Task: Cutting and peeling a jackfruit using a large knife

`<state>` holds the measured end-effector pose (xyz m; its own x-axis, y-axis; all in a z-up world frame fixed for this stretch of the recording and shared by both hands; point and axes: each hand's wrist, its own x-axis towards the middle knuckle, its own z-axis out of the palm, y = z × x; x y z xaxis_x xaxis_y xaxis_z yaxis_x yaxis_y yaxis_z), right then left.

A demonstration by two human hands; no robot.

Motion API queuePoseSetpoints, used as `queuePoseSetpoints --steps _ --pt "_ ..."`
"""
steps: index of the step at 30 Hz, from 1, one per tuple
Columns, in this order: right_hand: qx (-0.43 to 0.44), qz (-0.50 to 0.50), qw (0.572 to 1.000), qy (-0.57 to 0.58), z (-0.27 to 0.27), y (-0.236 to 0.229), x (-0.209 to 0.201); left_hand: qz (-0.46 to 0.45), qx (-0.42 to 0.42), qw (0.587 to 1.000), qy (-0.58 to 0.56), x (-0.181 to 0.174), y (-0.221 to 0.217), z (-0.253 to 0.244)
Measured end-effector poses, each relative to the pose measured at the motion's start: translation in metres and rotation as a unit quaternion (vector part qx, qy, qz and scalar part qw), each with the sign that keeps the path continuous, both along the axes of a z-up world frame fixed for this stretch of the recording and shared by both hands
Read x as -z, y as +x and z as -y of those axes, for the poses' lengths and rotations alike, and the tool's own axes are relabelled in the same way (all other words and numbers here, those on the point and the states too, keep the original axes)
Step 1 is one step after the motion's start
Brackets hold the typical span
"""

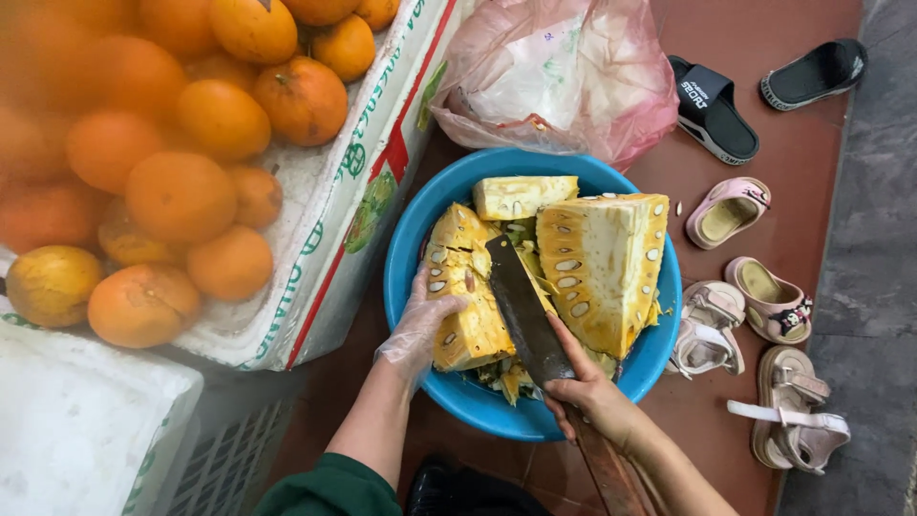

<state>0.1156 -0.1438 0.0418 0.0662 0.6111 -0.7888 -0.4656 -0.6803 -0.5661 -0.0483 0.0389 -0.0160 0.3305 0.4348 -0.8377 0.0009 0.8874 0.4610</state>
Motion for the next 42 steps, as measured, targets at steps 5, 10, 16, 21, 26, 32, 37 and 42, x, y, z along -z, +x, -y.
queuePoseSetpoints --steps 5,10,16,21,26,32,37,42 --pt "0.007 0.024 0.999 -0.027 0.003 0.001 -0.010 0.024 -0.009 1.000 -0.003 -0.004 0.000 0.001" --pt "-0.439 0.366 0.811 -0.123 -0.008 -0.008 -0.032 0.018 0.011 0.999 -0.026 -0.015 -0.003 -0.002" --pt "-0.183 0.265 0.928 -0.187 -0.013 -0.016 -0.050 0.029 -0.001 1.000 -0.010 -0.001 -0.003 -0.001" --pt "-0.271 0.306 0.901 -0.144 -0.003 -0.012 -0.059 -0.003 0.061 0.998 0.003 -0.029 -0.010 -0.003" --pt "-0.317 0.316 0.881 -0.154 -0.014 -0.011 -0.068 -0.020 0.055 0.998 0.019 -0.043 -0.012 -0.004" --pt "-0.296 0.345 0.853 -0.256 -0.024 -0.019 -0.099 0.001 -0.036 0.999 -0.029 -0.050 -0.007 -0.004" --pt "-0.353 0.319 0.844 -0.248 -0.020 -0.024 -0.080 -0.051 -0.035 0.998 -0.016 -0.048 -0.008 -0.003" --pt "-0.249 0.361 0.867 -0.235 -0.025 -0.019 -0.099 -0.009 -0.064 0.997 -0.046 -0.051 -0.007 -0.002"
